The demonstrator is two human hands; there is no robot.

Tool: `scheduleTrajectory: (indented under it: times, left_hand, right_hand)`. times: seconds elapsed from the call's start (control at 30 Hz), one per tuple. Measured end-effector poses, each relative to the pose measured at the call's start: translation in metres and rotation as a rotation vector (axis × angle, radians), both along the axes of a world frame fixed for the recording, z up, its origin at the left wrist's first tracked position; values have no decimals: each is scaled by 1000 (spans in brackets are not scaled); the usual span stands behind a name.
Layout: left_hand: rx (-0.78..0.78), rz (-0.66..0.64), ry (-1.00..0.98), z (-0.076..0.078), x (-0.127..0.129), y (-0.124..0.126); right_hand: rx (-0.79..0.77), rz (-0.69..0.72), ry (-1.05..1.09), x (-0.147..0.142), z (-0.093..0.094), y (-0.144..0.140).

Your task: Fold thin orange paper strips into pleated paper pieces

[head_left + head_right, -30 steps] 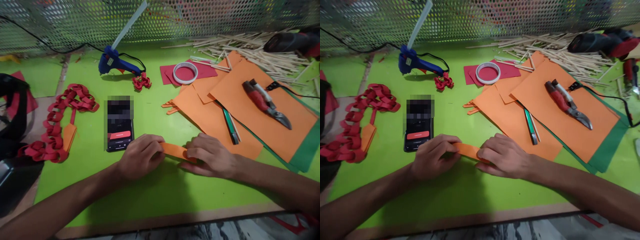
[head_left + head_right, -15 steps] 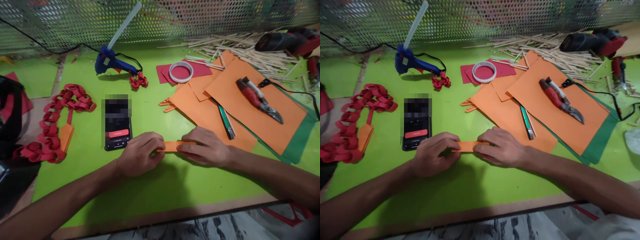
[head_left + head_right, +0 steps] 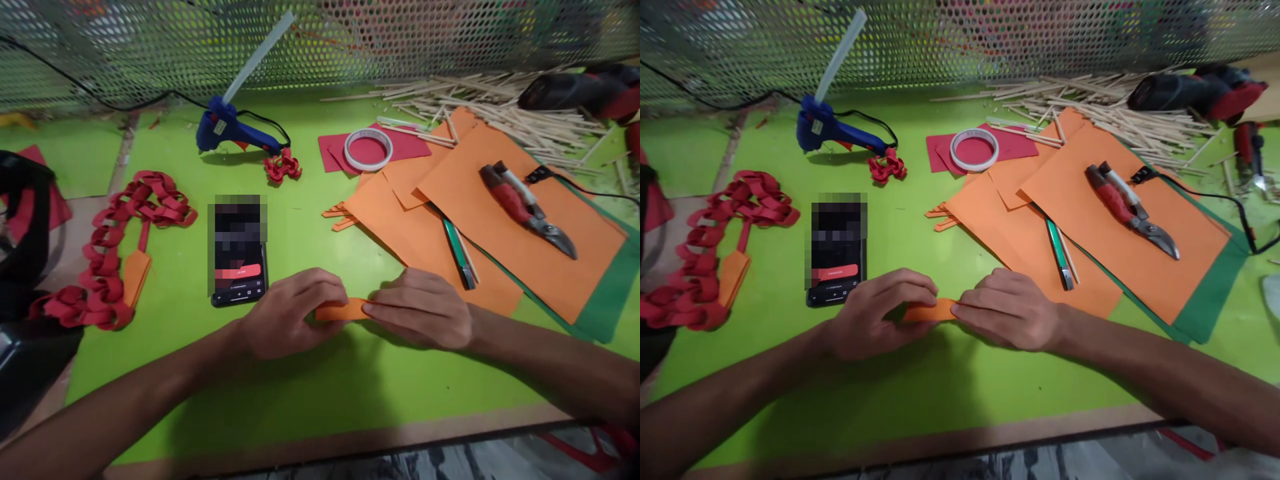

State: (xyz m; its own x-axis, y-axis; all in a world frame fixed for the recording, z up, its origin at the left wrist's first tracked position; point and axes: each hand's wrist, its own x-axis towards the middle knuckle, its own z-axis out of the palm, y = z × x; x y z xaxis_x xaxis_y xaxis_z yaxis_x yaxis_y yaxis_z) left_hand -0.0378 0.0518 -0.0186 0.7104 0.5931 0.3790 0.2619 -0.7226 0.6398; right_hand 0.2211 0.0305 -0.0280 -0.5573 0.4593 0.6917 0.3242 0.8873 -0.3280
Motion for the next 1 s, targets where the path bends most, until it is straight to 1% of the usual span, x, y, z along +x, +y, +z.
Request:
scheduleTrajectory:
  times: [0.17,0.3,0.4,0.53,0.7,1.0]
  left_hand:
    - [24,-42,-12,-1,2,-1]
    - [47,-71,-41,0,3,-1]
    - [78,-44,-54,2,4,-1]
    - [103,-9,-75,4,4,-1]
    - [108,37,-103,4,3,1]
    - [65,130,-73,2,1,-1]
  right_hand:
    - [8,-22,-9,-8,1,-5]
    - [11,21,-27,-11,-1,-6]
    - [-16,-3,-9,-12,-2,-5]
    - [-94,-40,3,-11,1,-3]
    - [-164,-31,23,-11,6,0]
    - [-230,-11,99,-10,5,0]
